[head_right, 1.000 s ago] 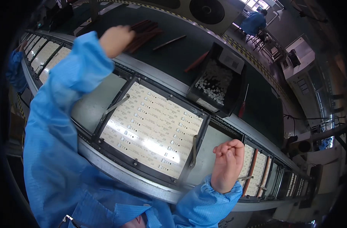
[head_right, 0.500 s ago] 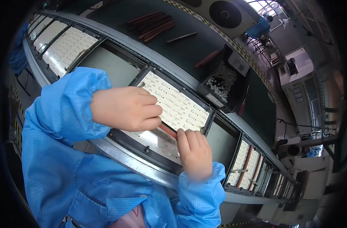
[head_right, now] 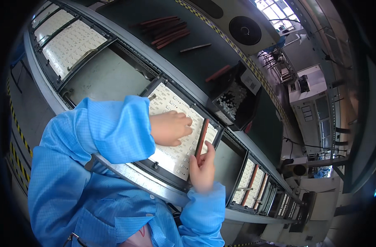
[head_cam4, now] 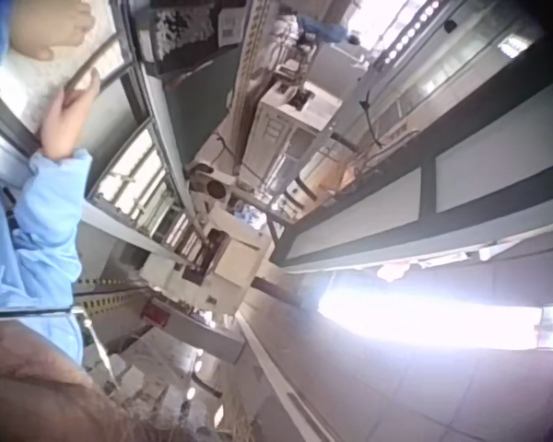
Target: Inserting small electronic components into a template tray on a manual assembly line conveyor.
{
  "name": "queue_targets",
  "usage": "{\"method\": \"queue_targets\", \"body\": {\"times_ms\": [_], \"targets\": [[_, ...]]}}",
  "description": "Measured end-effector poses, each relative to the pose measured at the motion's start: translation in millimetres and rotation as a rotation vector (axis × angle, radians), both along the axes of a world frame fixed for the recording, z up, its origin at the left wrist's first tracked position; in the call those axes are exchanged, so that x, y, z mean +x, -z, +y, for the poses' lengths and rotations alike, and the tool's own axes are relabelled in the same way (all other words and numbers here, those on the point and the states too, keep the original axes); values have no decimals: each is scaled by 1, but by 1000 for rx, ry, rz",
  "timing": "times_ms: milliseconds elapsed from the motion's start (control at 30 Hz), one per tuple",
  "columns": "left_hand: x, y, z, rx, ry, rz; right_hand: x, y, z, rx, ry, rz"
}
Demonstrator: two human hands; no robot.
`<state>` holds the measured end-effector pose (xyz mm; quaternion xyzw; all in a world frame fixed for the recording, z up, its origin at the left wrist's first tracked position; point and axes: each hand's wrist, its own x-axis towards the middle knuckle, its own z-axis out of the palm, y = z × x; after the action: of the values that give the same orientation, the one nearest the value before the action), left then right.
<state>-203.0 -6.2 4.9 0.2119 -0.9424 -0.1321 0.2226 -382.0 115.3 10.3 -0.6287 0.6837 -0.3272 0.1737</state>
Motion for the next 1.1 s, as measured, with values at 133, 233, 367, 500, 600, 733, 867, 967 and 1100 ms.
{"method": "queue_targets", "body": {"times_ms": [133, 233, 367, 500, 600, 733, 867, 967, 1100], "targets": [[-5, 10, 3, 45, 42, -155, 9, 9, -6, 56, 8, -34], [-6, 12, 4, 32, 32, -147, 15, 11, -6, -23, 97, 25], [-7, 8, 3, 55, 39, -186, 24, 17, -7, -90, 112, 108], [-5, 0, -1, 94, 56, -290, 30, 17, -10, -70, 125, 186], [-6, 0, -2, 113, 61, -292, 27, 20, -12, -60, 105, 233], [-27, 17, -4, 78, 94, 76, 18, 30, -15, -57, 118, 155], [-34, 10, -3, 183, 145, -79, 18, 30, -15, -44, 125, 165], [-35, 6, -6, 229, 140, -159, 21, 25, -13, 7, 134, 98], [-33, 15, -10, 203, 165, -142, 26, 5, -6, -50, 149, -20]]}}
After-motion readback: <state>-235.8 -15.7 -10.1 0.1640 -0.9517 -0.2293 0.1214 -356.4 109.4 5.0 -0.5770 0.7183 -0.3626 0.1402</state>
